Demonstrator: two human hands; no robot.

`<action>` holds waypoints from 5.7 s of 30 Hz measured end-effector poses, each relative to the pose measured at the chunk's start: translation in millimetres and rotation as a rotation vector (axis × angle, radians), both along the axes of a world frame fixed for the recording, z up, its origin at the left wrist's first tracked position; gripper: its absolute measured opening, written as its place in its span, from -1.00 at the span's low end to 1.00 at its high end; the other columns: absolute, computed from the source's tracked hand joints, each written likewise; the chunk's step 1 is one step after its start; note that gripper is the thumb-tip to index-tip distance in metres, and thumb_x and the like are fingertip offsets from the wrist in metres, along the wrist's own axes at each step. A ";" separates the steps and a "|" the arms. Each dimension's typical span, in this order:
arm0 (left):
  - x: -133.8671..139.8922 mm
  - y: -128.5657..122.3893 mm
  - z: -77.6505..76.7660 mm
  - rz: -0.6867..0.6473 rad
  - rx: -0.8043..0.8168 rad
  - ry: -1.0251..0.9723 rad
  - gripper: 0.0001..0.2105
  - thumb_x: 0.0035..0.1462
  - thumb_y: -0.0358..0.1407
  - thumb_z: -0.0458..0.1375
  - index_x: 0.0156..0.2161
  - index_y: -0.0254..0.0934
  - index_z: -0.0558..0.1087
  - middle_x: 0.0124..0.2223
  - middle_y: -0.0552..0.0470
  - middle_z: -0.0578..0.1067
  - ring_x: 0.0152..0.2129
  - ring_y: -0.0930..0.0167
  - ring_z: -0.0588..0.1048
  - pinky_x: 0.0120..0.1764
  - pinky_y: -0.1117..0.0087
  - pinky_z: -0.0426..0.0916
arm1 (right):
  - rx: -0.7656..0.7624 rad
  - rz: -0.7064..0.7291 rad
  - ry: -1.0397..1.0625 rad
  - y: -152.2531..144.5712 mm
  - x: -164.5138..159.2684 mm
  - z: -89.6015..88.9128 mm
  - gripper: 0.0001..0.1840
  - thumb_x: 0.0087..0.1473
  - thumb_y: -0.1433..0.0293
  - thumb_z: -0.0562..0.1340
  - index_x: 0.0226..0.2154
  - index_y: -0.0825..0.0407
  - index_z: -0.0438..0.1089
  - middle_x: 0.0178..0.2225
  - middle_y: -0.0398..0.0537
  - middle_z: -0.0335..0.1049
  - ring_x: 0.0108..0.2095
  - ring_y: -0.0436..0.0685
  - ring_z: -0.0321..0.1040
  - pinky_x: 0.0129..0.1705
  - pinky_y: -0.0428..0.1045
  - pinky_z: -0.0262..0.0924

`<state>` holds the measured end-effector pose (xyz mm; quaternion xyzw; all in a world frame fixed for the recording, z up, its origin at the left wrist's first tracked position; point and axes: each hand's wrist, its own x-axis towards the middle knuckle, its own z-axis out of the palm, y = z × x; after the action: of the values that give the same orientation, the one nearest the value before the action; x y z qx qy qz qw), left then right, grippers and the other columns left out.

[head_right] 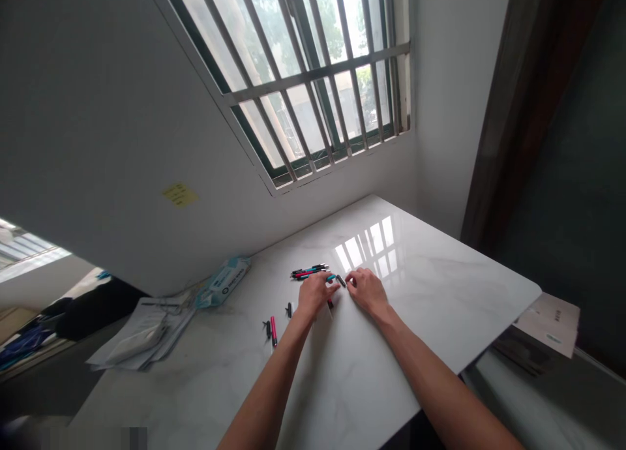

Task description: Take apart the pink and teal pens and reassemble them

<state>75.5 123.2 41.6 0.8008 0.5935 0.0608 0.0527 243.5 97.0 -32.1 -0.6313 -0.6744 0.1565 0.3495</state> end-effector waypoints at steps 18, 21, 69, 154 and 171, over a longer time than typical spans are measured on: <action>-46.1 -97.4 4.5 0.112 -0.048 -1.108 -0.52 0.38 0.07 -0.02 0.04 -0.19 0.58 0.09 -0.11 0.55 -0.05 0.27 0.51 0.09 0.27 0.35 | -0.011 0.184 0.739 -42.0 -30.8 36.0 -0.63 0.25 0.07 0.22 -0.17 0.02 0.49 -0.26 -0.02 0.57 -0.30 0.14 0.48 -0.22 0.03 0.35; -57.1 -123.5 -6.6 0.262 -0.127 -1.450 -0.48 0.31 0.15 0.04 0.02 -0.22 0.58 0.11 -0.15 0.54 -0.01 0.25 0.50 0.06 0.26 0.39 | -0.156 0.436 0.910 -81.6 -64.0 49.9 -0.63 0.15 0.08 0.35 -0.16 0.02 0.48 -0.20 0.00 0.58 -0.20 0.18 0.53 -0.16 0.04 0.40; -76.7 -198.4 -46.2 0.605 -0.232 -1.745 -0.46 -0.28 -0.06 0.57 -0.22 -0.40 0.64 -0.34 -0.16 0.66 -0.41 0.30 0.65 -0.25 0.35 0.59 | -0.225 0.299 0.983 -112.5 -94.6 54.7 -0.51 -0.08 0.00 0.50 -0.36 0.05 0.48 -0.45 -0.11 0.49 -0.47 0.05 0.39 -0.37 -0.01 0.33; 12.4 -5.2 -16.4 0.074 -0.020 -0.036 -0.74 0.22 -0.47 0.11 -0.02 -0.19 0.45 -0.12 -0.15 0.60 -0.12 0.24 0.54 -0.16 0.35 0.32 | 0.036 -0.086 0.094 -8.2 -6.5 2.0 -0.78 0.24 0.31 0.22 -0.31 -0.06 0.59 -0.26 -0.09 0.60 -0.25 0.11 0.49 -0.18 -0.06 0.23; -66.4 57.4 7.5 0.099 0.095 0.065 -0.80 0.31 -0.32 0.12 -0.10 -0.13 0.60 -0.08 -0.05 0.63 -0.13 0.25 0.52 -0.11 0.34 0.35 | -0.024 -0.115 0.127 -7.8 -8.0 7.4 -0.77 0.24 0.28 0.21 -0.33 -0.05 0.57 -0.28 -0.08 0.60 -0.27 0.11 0.48 -0.17 -0.04 0.23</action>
<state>9.1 180.6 49.1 0.7737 0.6302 0.0655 -0.0076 235.4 89.2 -24.6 -0.6618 -0.6117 0.1839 0.3924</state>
